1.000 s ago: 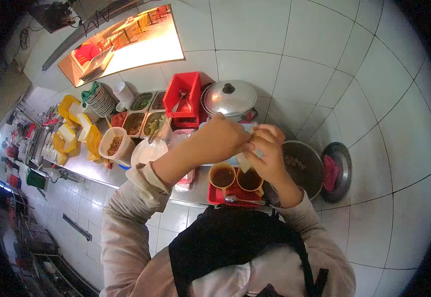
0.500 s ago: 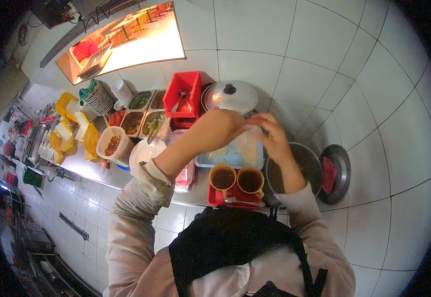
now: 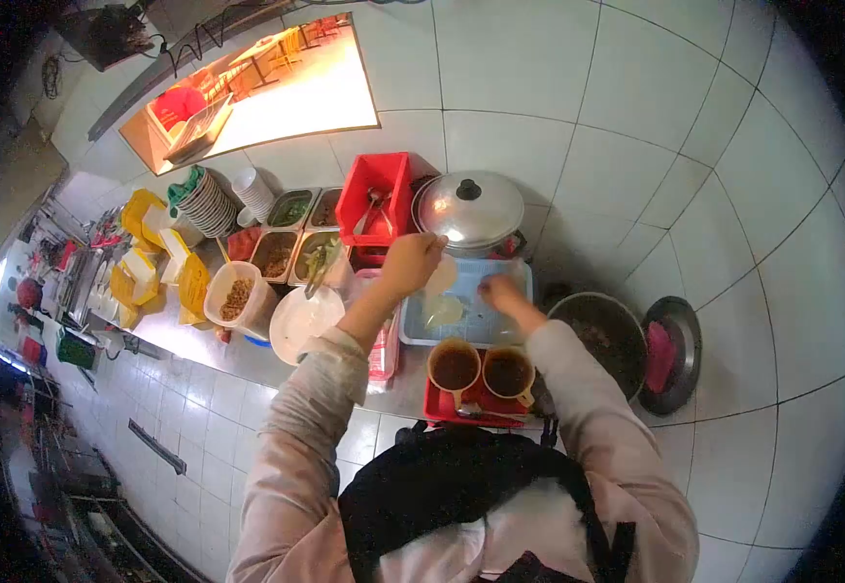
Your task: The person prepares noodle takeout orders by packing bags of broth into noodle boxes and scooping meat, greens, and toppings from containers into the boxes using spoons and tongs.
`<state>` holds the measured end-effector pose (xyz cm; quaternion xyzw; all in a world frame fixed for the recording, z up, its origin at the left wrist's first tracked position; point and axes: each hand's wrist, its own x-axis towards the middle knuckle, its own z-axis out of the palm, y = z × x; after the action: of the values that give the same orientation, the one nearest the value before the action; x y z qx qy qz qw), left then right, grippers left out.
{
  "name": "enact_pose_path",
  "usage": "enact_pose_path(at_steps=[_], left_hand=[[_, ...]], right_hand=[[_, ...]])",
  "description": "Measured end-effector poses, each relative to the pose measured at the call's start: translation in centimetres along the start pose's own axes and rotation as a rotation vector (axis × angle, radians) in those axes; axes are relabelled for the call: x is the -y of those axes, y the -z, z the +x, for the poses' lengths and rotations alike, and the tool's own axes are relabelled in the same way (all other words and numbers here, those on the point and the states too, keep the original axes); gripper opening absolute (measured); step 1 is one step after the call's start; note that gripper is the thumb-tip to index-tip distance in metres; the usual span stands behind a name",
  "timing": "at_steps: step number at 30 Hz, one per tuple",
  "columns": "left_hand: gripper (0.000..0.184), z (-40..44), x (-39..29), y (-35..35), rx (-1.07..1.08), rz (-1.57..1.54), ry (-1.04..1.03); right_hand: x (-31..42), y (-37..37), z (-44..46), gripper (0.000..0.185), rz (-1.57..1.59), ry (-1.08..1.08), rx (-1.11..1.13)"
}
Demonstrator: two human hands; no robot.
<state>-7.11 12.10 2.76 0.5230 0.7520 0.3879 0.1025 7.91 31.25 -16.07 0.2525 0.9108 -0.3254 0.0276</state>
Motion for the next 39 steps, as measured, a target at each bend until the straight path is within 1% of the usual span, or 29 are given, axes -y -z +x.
enact_pose_path(at_steps=[3,4,6,7,9,11,12,13,15,16,18,20,22,23,26,27,29,30,32,33,34,35,37,38,39], left_hand=[[0.041,0.6,1.4,-3.0,-0.034,-0.037,0.086],[0.040,1.5,3.8,-5.0,-0.028,0.000,0.035],[0.038,1.3,6.2,-8.0,-0.051,0.189,-0.024],[0.037,2.2,6.3,-9.8,-0.060,0.274,-0.090],[0.035,2.5,8.8,-11.9,0.004,0.320,-0.077],[0.036,2.8,11.8,-13.0,0.149,0.418,0.048],[0.037,3.2,12.2,-13.4,0.221,0.470,0.115],[0.039,3.2,10.9,-13.3,0.113,0.456,0.150],[0.044,2.1,7.7,-12.1,-0.098,0.424,0.235],[0.055,1.0,3.6,-9.7,-0.026,0.244,0.190],[0.057,-1.0,-0.1,-9.4,0.065,-0.578,0.124],[0.048,-4.5,-4.7,-8.0,0.340,-1.170,0.189],[0.040,-6.6,-8.9,-6.8,0.371,-1.091,0.141],[0.037,-7.3,-9.7,-6.5,0.382,-1.051,0.118],[0.017,-8.5,-6.3,-8.4,0.281,-0.968,0.146],[0.015,-9.2,-6.6,-7.6,0.316,-0.929,0.168],[0.013,-10.7,-8.0,-5.3,0.388,-0.850,0.207],[0.015,-11.2,-7.8,-5.0,0.389,-0.778,0.161],[0.018,-12.2,-7.4,-4.3,0.397,-0.632,0.074],[0.018,-12.6,-7.7,-3.6,0.426,-0.614,0.098],[0.018,-13.1,-8.3,-2.6,0.457,-0.595,0.121],[0.018,-13.5,-8.4,-1.9,0.490,-0.575,0.144],[0.019,-14.2,-6.8,-2.2,0.482,-0.465,0.075],[0.020,-14.4,-6.3,-2.3,0.481,-0.410,0.039],[0.021,-14.7,-6.3,-2.0,0.403,-0.315,0.080]], right_hand=[[1.3,5.1,-3.6,0.024,0.643,-0.178,-0.042],[2.5,7.0,-5.8,0.019,0.861,-0.130,-0.079],[4.6,9.6,-10.4,0.009,1.293,-0.008,-0.172],[3.7,10.7,-12.0,0.007,1.459,0.071,-0.177],[3.0,10.5,-13.8,0.006,1.791,0.243,-0.107],[5.7,11.7,-16.7,0.010,1.776,0.252,-0.184],[6.3,11.8,-17.7,0.013,1.762,0.253,-0.230],[7.0,12.0,-18.7,0.016,1.747,0.251,-0.273],[8.5,12.2,-20.3,0.014,1.615,0.187,-0.366],[9.4,12.0,-20.7,0.014,1.575,0.159,-0.429],[10.1,10.9,-20.8,0.015,1.504,0.123,-0.515],[10.4,9.4,-20.4,0.018,1.441,0.105,-0.561],[11.2,8.6,-20.6,0.021,1.238,0.123,-0.593],[11.7,8.3,-20.7,0.022,1.135,0.136,-0.603],[12.2,7.7,-21.6,0.033,1.368,-0.005,-0.449],[12.0,7.5,-21.6,0.036,1.363,0.003,-0.438],[11.3,7.6,-21.5,0.042,1.352,0.023,-0.419],[11.5,8.1,-22.1,0.045,1.447,0.094,-0.320],[11.7,9.2,-22.9,0.045,1.249,0.200,-0.171],[12.0,9.7,-23.2,0.046,1.149,0.252,-0.100],[12.9,10.1,-23.6,0.034,1.082,0.189,-0.061],[12.7,9.9,-23.5,0.027,1.001,0.172,-0.078],[11.8,9.4,-23.2,0.016,0.836,0.142,-0.120],[11.4,8.7,-23.2,0.015,0.812,0.111,-0.196],[11.1,8.1,-23.1,0.015,0.785,0.079,-0.274]])
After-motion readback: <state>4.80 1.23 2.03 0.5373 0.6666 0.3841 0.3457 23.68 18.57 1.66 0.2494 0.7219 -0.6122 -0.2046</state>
